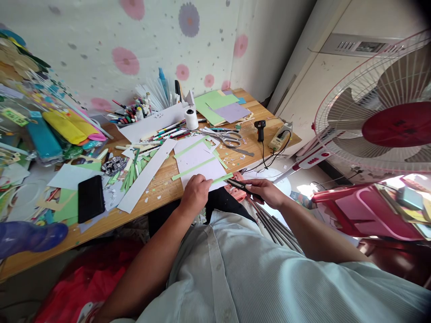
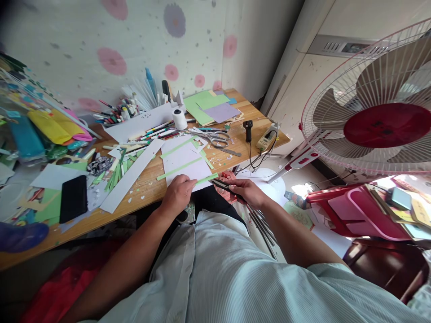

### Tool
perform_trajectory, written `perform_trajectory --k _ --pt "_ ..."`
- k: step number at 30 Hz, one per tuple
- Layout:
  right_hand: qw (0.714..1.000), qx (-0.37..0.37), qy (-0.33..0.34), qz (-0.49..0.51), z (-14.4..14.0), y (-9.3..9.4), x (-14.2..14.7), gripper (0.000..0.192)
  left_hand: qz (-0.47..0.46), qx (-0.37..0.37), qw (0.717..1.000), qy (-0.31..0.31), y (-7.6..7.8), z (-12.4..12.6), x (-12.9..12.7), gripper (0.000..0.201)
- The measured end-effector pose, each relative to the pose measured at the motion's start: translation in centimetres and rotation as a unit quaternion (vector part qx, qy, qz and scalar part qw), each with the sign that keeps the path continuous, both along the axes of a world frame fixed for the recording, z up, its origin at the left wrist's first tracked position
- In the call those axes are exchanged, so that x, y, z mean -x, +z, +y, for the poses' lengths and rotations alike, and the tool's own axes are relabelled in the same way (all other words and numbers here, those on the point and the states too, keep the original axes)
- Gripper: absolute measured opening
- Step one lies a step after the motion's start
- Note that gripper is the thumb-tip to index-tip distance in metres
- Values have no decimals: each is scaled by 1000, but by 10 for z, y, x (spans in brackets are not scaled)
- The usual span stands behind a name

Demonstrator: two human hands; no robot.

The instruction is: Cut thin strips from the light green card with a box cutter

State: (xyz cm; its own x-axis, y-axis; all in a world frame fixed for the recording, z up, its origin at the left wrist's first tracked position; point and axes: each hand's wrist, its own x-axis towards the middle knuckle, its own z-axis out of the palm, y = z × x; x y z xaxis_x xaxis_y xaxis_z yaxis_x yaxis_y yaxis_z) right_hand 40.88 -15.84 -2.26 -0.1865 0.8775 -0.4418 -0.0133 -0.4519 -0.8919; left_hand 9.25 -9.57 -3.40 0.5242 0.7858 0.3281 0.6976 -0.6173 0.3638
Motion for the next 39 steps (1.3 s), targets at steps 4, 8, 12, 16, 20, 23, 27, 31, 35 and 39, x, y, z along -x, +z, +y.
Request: perform_trajectory --k 4,8,12,16,20,23,27,31,35,39 --pt "1000 10 -4 0 -2 2 2 72 -10 7 1000 4 1 0 -1 30" --pt "1000 10 5 4 -4 7 9 72 -26 14 1000 5 0 1 0 29" --pt "1000 8 4 14 -5 9 19 73 -62 26 998 1 -2 5 3 33" --pt "1000 10 -1 3 -6 10 24 75 -92 50 995 0 0 10 9 33" --pt "1000 7 2 -13 -7 13 26 73 -102 69 992 29 9 14 19 28" --pt "1000 9 2 -16 -8 16 27 73 -118 84 988 57 19 18 28 27" --pt "1000 7 3 -24 -7 16 28 73 -153 115 975 115 32 23 40 26" --pt "1000 7 0 -21 -8 12 27 74 -169 176 953 181 40 28 48 33" --pt "1000 6 -3 -4 -9 7 28 76 -148 204 947 200 41 29 50 38" --pt "1000 5 -10 5 -9 6 31 84 -140 211 949 190 44 30 48 33"
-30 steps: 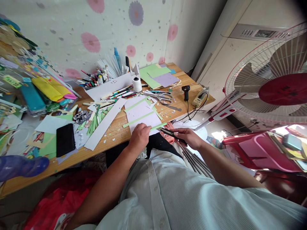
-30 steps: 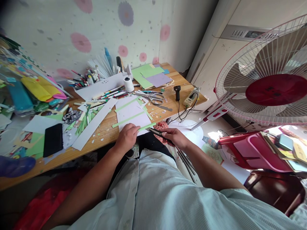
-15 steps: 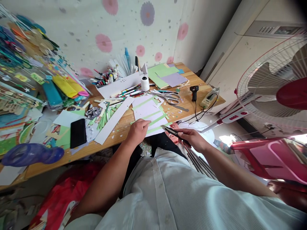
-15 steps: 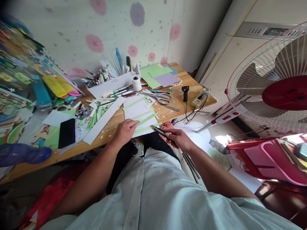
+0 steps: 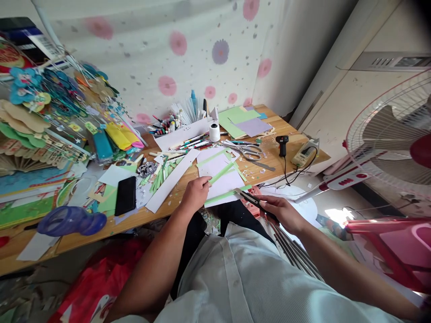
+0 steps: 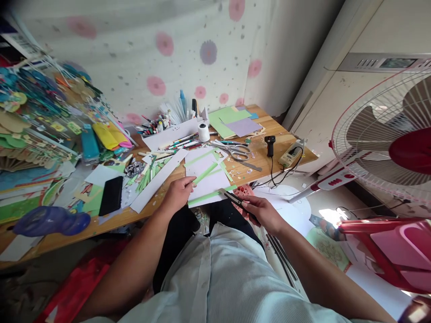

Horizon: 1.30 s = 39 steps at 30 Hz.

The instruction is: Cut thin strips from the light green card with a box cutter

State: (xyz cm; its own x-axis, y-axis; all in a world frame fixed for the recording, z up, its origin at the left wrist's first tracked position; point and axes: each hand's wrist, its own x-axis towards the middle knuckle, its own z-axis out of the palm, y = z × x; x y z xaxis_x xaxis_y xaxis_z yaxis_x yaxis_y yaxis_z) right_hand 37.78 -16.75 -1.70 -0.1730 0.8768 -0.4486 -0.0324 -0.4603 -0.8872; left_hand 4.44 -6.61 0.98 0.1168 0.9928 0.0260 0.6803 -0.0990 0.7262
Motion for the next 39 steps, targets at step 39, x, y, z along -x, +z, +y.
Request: perform_trajectory --k 39 --pt "1000 -15 16 -13 2 13 -47 72 261 -107 944 -173 -3 -14 -19 22"
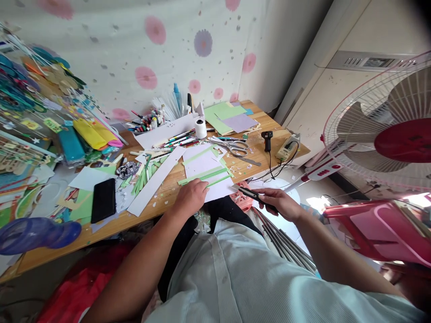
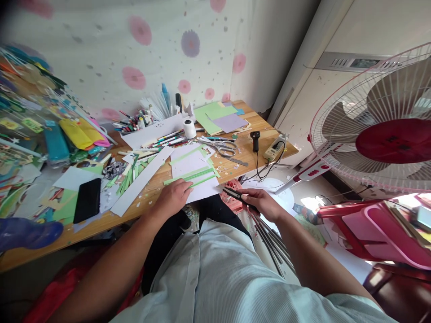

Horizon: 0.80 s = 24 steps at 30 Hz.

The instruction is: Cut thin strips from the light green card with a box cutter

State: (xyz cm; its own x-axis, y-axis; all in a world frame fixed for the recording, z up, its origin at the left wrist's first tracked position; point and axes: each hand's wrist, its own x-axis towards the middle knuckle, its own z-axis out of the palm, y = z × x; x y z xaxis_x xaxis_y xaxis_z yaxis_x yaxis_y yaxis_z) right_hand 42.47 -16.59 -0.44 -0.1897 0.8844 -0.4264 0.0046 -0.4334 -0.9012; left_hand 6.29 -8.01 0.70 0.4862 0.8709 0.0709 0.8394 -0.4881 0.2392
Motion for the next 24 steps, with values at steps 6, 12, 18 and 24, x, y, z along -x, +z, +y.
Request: perform_trajectory --k 6,12,18,24 --pt "999 -35 -37 -2 9 -4 -17 76 6 11 999 -48 -11 -2 2 23" --pt "997 -67 16 -30 23 -4 -23 67 -32 4 996 -81 -17 0 8 23" --pt "996 -65 39 -40 31 -3 -24 70 -35 15 997 -73 -13 0 10 25" --pt "997 -64 38 -28 31 -7 -23 70 -29 16 997 -72 -10 -1 9 27"
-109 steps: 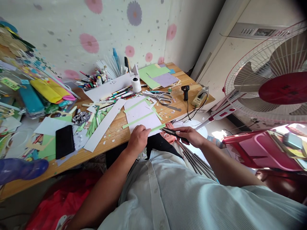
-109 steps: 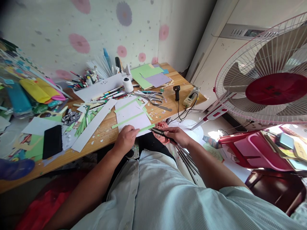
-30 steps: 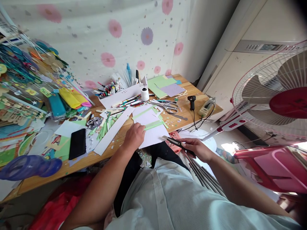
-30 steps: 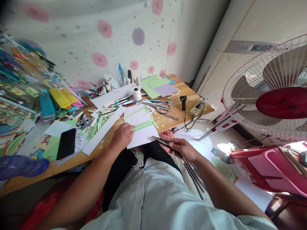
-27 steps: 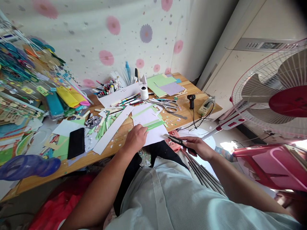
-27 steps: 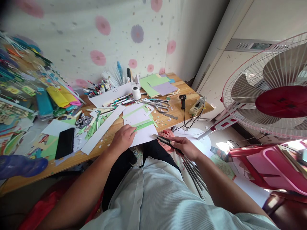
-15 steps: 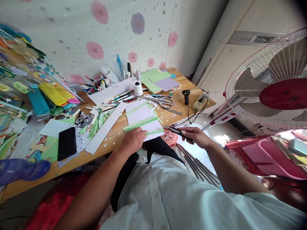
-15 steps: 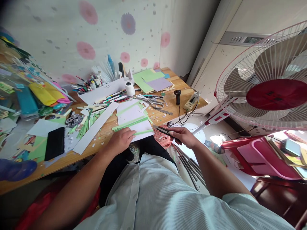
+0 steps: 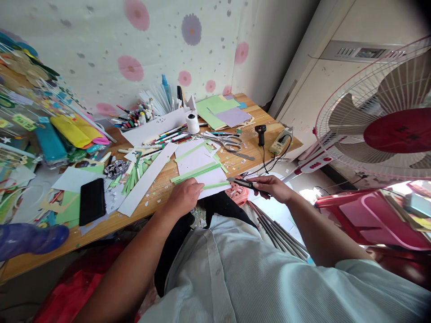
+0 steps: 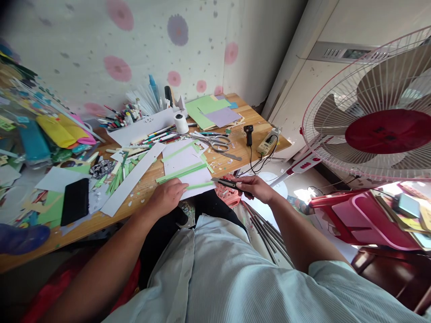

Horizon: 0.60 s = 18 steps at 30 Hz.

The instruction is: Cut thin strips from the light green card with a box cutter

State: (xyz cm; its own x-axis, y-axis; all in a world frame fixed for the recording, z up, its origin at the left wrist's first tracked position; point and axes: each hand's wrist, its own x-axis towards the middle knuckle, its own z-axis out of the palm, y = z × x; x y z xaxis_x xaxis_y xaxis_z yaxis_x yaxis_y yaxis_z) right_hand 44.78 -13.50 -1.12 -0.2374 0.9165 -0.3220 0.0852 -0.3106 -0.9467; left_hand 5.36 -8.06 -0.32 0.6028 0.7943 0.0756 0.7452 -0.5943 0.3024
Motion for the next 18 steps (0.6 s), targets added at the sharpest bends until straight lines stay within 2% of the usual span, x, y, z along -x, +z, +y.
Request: perform_trajectory --k 12,18 --pt "1000 23 17 -6 3 -1 -5 69 0 -2 1000 0 -1 4 -5 29" --pt "1000 23 18 -10 10 -7 -14 69 -16 0 1000 -2 -4 9 -13 40"
